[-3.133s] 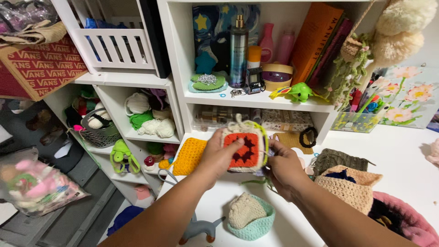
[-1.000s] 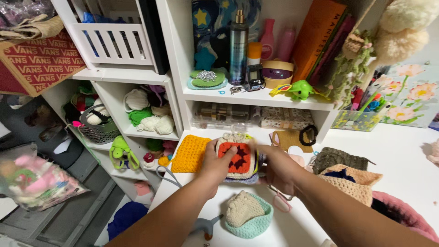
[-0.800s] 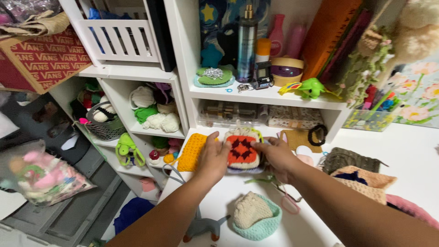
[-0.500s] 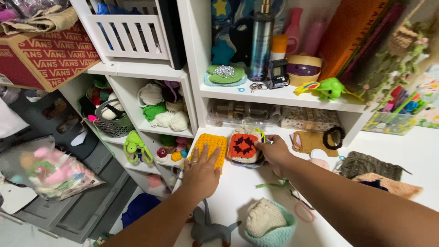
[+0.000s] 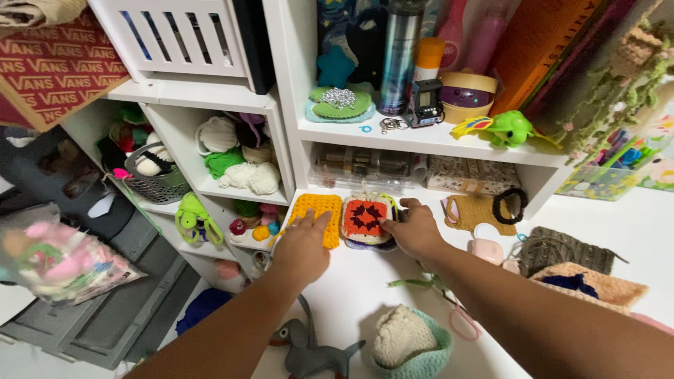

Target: The person organizes small crocheted items on a white desk, picking up and placing them into a clear zippered bag. They handle several colorful crocheted pouches and a stuffed toy, arranging them on the desk and inside the bag.

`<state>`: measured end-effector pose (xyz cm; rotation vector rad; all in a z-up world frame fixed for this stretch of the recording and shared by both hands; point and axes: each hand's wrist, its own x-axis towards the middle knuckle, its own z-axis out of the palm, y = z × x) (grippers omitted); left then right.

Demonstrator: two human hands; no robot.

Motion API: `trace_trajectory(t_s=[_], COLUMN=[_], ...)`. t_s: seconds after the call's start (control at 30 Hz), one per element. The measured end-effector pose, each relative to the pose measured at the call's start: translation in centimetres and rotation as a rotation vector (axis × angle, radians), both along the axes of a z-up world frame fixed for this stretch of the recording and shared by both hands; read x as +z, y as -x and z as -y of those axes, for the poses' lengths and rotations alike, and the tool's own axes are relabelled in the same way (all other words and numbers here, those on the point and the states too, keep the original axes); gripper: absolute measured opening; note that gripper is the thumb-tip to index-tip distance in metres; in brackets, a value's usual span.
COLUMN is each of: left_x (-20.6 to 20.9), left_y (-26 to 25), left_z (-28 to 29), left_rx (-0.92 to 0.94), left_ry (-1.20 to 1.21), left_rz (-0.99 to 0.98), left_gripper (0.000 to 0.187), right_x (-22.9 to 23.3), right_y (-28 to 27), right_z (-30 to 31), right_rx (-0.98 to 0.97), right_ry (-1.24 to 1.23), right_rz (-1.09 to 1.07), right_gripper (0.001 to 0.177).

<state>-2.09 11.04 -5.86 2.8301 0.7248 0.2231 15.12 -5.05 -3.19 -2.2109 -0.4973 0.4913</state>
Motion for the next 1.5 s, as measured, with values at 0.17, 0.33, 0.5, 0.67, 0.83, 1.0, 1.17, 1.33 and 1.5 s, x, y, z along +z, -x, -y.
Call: trace_trajectory(t_s=[0.17, 0.33, 0.5, 0.67, 0.83, 1.0, 1.17, 1.33, 1.5], left_x=[0.4, 4.6, 8.8, 11.1, 11.6, 11.9, 11.6, 10.8, 9.9], left_y=[0.4, 1.0, 1.4, 0.7, 0.2, -1.3, -3.2, -6.8, -10.5], left_z=[-1.3, -0.1, 3.4, 9.1, 14.3, 19.6, 25.2, 30.5, 35.8], left_rx=[0.028, 0.204, 0.107, -0.065, -0.256, -0.366, -0.502, -0.553, -0.510], left_ry=[0.012, 0.214, 0.311, 0.223, 0.127, 0.213, 0.276, 0.416, 0.740], left_rz=[0.314, 0.382, 0.651, 0.747, 0.727, 0.642, 0.642, 0.741, 0.620], left_gripper=[0.058, 0.051, 0.054, 0.058, 0.061, 0.065, 0.067, 0.069, 0.074], right_x=[0.1, 1.1, 4.1, 7.3, 9.7, 9.8, 10.0, 11.0, 11.3], right_y=[1.3, 2.1, 4.4, 6.8, 6.4, 6.3, 5.1, 4.2, 3.7], right_z=[1.9, 4.4, 5.9, 6.9, 9.8, 14.7, 21.5, 28.7, 34.9], right_rx=[0.033, 0.068, 0.056, 0.110, 0.059, -0.156, -0.221, -0.386, -0.492], right_ry=[0.148, -0.077, -0.521, -0.778, -0.917, -0.926, -0.991, -0.981, -1.051], right_rz=[0.305, 0.436, -0.403, -0.887, -0.928, -0.781, -0.795, -0.733, -0.576], right_gripper=[0.072, 0.061, 0.044, 0.049, 0.054, 0.045, 0.038, 0.041, 0.042])
